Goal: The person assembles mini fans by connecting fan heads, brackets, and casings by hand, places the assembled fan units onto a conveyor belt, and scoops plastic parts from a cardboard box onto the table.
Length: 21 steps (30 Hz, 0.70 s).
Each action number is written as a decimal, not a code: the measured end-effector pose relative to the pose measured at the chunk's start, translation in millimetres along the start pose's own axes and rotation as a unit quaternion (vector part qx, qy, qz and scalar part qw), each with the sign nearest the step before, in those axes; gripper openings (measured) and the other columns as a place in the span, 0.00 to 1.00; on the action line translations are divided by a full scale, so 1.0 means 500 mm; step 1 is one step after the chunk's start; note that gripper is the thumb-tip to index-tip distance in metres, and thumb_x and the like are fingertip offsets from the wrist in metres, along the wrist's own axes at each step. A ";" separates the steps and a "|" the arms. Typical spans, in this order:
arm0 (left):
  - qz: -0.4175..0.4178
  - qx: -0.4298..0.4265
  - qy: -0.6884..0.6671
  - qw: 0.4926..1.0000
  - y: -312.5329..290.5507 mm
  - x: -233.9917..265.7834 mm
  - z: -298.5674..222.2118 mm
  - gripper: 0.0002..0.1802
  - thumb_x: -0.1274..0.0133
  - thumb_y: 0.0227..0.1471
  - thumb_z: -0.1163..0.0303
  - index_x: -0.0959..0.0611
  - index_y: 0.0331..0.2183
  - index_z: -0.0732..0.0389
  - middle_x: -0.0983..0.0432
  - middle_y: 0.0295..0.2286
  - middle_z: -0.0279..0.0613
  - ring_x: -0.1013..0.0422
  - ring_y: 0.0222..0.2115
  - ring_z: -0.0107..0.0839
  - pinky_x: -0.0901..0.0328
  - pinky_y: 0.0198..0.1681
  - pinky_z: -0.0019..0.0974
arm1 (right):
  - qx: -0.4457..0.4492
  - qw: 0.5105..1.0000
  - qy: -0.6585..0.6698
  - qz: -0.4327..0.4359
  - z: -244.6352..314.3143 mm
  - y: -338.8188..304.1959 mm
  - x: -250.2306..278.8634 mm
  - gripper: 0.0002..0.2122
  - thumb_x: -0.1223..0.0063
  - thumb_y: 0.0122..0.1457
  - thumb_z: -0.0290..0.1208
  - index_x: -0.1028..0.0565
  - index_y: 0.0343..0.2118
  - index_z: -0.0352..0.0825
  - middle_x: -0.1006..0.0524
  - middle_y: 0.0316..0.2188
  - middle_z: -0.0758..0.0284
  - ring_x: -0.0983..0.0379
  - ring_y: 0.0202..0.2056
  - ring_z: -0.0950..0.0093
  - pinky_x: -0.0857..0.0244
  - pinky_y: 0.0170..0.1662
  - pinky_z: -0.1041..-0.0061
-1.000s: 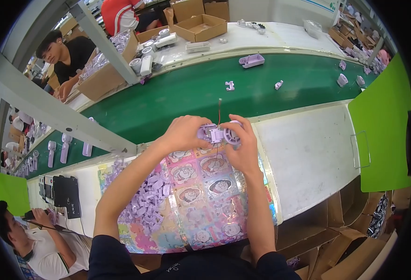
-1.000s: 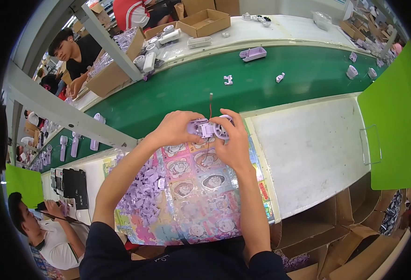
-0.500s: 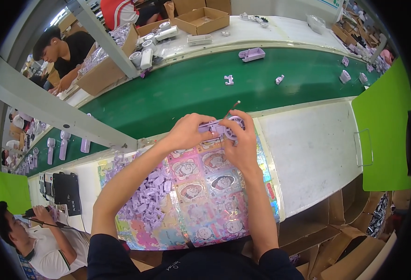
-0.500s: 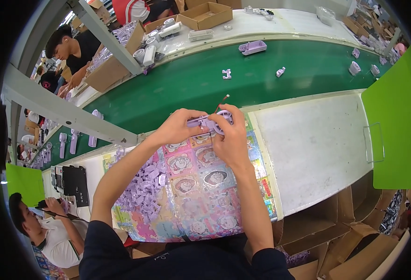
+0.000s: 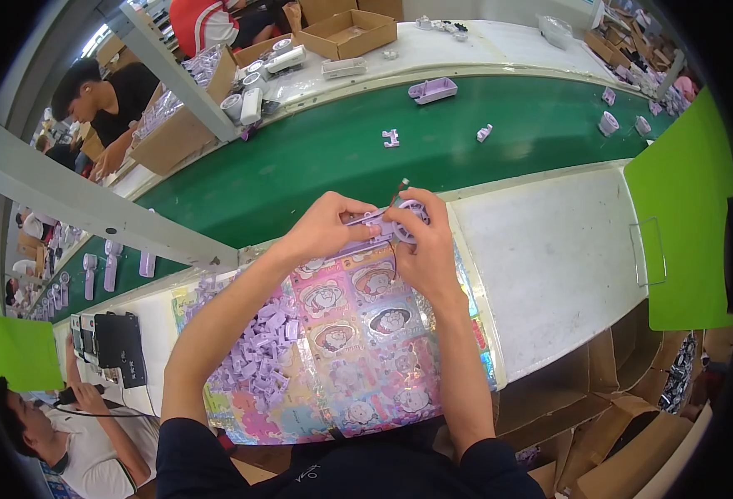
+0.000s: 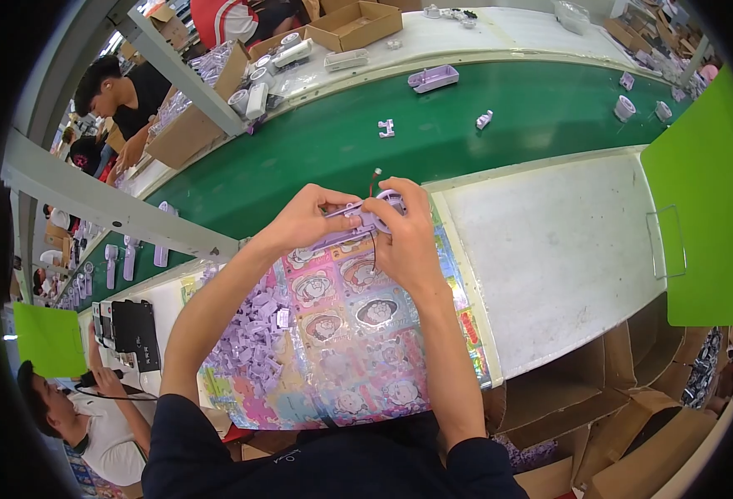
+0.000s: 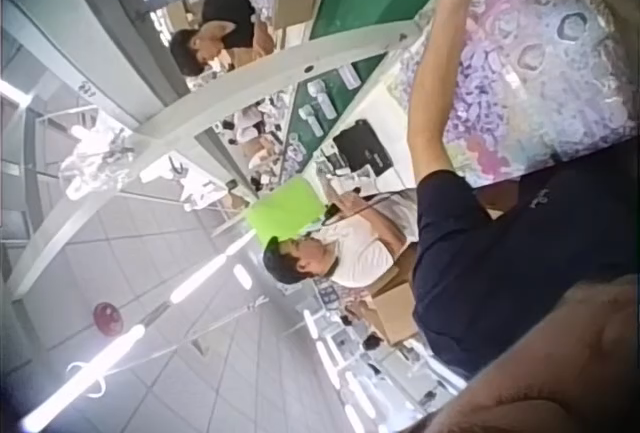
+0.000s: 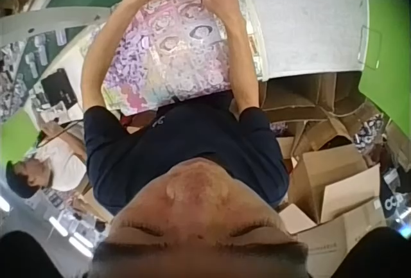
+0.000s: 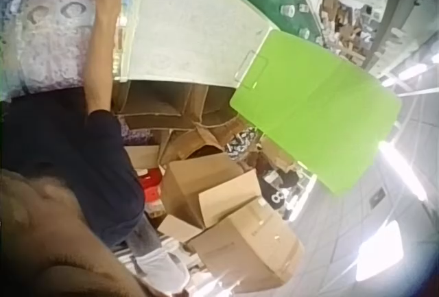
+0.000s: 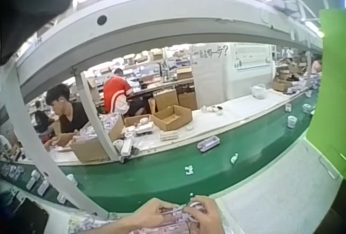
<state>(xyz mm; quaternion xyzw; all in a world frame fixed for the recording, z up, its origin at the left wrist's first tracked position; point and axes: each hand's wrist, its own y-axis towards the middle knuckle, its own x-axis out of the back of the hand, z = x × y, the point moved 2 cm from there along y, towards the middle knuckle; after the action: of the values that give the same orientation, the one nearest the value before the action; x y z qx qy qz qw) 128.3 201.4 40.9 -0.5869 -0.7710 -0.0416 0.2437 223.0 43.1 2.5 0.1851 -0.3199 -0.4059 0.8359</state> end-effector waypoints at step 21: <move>-0.039 -0.093 0.092 0.991 0.015 -0.027 0.057 0.20 0.36 0.51 0.66 0.18 0.44 0.67 0.18 0.37 0.52 0.22 0.39 0.41 0.31 0.46 0.41 | 0.003 1.000 0.014 -0.016 -0.018 -0.005 -0.013 0.25 0.51 0.39 0.09 0.21 0.42 0.37 0.32 0.51 0.54 0.36 0.55 0.50 0.36 0.54 0.55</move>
<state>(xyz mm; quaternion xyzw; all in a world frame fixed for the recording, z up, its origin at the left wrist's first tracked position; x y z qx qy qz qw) 128.2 201.8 8.4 -0.5698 -0.7607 -0.1761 0.2562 224.8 47.2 -8.3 0.1983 -0.3060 -0.4156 0.8332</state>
